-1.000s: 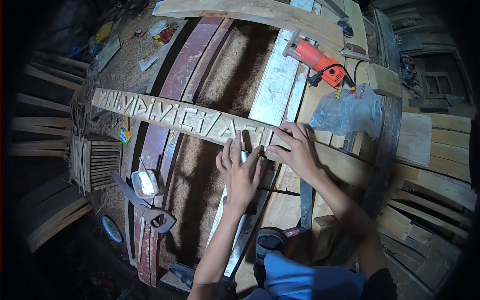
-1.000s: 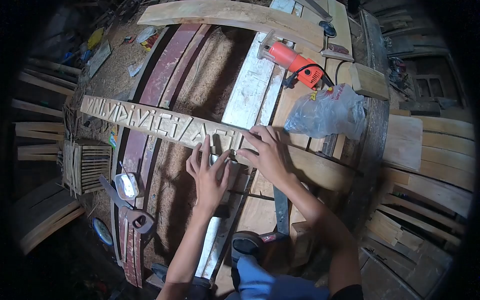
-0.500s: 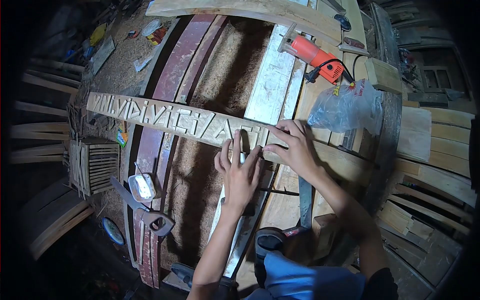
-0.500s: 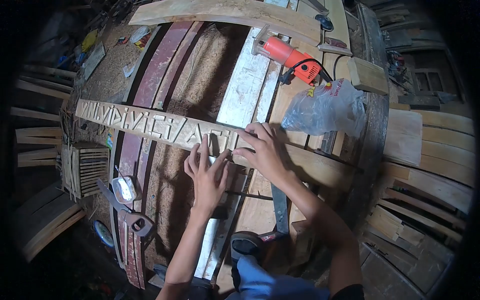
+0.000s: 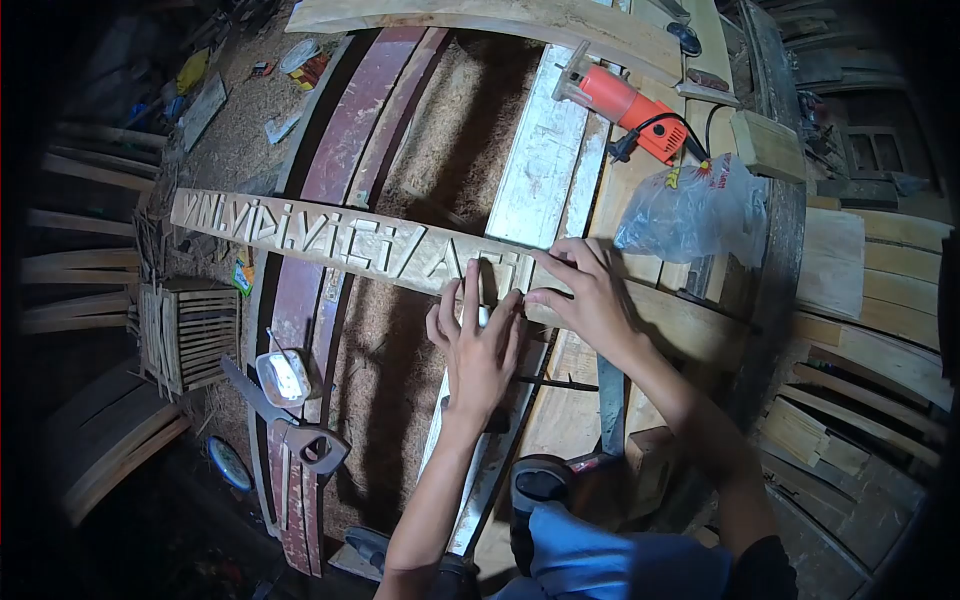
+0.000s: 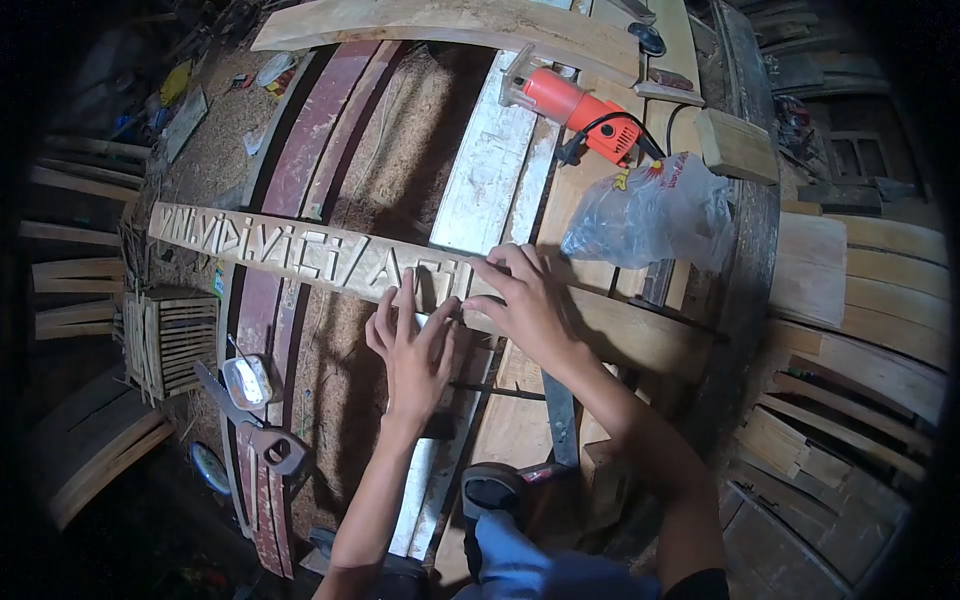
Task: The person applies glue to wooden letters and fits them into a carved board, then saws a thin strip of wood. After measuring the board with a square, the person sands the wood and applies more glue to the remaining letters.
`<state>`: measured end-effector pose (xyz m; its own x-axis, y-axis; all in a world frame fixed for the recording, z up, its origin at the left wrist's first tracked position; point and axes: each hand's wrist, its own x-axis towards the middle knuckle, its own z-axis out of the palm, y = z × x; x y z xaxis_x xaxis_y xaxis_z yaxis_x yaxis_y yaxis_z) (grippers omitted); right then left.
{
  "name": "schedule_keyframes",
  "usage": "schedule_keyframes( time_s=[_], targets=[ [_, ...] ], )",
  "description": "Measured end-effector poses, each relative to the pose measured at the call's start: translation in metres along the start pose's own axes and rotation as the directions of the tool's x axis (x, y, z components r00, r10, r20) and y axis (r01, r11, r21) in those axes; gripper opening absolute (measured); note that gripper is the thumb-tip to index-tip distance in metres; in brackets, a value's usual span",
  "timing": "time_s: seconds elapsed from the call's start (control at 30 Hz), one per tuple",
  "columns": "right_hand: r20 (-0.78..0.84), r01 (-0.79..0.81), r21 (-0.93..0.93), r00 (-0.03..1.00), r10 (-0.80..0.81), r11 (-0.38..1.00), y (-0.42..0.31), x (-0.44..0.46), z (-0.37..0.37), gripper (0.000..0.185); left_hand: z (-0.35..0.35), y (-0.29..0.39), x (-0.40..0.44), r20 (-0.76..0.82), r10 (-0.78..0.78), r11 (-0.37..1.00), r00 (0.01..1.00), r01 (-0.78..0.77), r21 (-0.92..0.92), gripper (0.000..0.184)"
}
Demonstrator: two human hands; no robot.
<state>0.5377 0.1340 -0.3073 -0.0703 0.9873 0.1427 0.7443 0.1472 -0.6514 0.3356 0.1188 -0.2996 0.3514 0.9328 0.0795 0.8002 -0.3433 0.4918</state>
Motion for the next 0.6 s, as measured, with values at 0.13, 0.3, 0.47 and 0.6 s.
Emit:
schedule_keyframes(
  time_s=[0.13, 0.3, 0.47, 0.6],
  targets=[
    [0.005, -0.01, -0.015, 1.0, 0.01, 1.0, -0.0007, -0.0004, 0.0006, 0.052, -0.0017, -0.0012, 0.0, 0.008, 0.005, 1.0, 1.0, -0.005, 0.01, 0.037],
    [-0.009, -0.009, -0.002, 1.0, 0.009, 1.0, -0.0026, -0.0003, -0.0001, 0.052, -0.0013, -0.0027, -0.0001, 0.006, 0.013, 1.0, 1.0, -0.013, 0.02, 0.038],
    [-0.019, 0.077, -0.033, 0.997, -0.078, 0.996, -0.0038, -0.0021, -0.0036, 0.047, -0.0016, -0.0018, 0.0, 0.008, 0.002, 1.0, 1.0, -0.003, 0.024, 0.038],
    [-0.019, 0.129, -0.08, 0.991, -0.131, 0.988, -0.0029, -0.0033, -0.0019, 0.041, -0.0028, -0.0026, 0.0003, 0.023, 0.002, 1.0, 1.0, -0.002, 0.022, 0.038]
  ],
)
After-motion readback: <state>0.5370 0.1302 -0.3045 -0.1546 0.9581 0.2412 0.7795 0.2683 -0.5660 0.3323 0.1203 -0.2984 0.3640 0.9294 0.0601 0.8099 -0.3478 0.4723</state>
